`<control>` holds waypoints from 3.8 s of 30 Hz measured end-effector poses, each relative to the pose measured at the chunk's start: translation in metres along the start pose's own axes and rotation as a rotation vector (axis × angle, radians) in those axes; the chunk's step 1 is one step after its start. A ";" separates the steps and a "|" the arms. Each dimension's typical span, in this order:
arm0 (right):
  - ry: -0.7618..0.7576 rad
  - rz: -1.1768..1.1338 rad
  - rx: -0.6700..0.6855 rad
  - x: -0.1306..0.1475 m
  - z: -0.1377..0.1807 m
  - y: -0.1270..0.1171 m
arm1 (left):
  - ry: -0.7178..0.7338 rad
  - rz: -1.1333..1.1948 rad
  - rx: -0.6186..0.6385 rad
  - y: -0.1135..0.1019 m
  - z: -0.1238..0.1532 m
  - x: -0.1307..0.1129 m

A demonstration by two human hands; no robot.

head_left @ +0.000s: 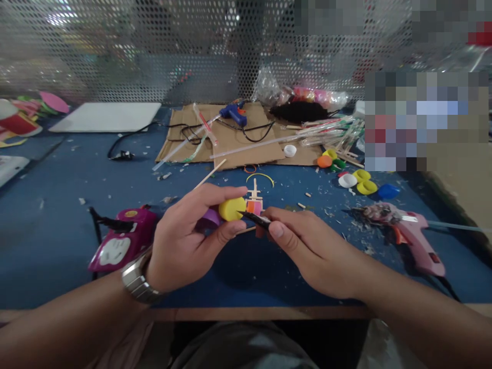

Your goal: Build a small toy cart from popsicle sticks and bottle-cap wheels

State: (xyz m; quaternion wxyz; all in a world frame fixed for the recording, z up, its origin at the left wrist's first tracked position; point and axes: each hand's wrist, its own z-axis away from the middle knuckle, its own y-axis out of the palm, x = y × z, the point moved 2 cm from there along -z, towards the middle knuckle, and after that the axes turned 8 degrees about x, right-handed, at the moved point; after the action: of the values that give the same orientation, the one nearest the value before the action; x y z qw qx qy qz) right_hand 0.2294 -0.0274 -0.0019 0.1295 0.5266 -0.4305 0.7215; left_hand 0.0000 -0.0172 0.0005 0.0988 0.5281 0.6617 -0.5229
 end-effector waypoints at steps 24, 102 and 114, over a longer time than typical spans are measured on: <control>0.019 0.016 -0.020 -0.001 0.000 0.001 | 0.051 -0.034 -0.010 0.001 -0.003 -0.001; 0.031 0.229 0.171 0.015 0.004 0.001 | -0.479 0.514 0.102 0.007 -0.013 0.006; 0.006 0.406 0.154 0.011 0.003 -0.002 | -0.532 0.517 0.183 0.009 -0.015 0.005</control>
State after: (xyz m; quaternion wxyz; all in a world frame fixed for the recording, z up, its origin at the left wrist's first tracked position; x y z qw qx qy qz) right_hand 0.2279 -0.0312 0.0091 -0.0576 0.4352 -0.4711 0.7651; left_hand 0.0119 -0.0034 -0.0017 0.3481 0.5300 0.4085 -0.6566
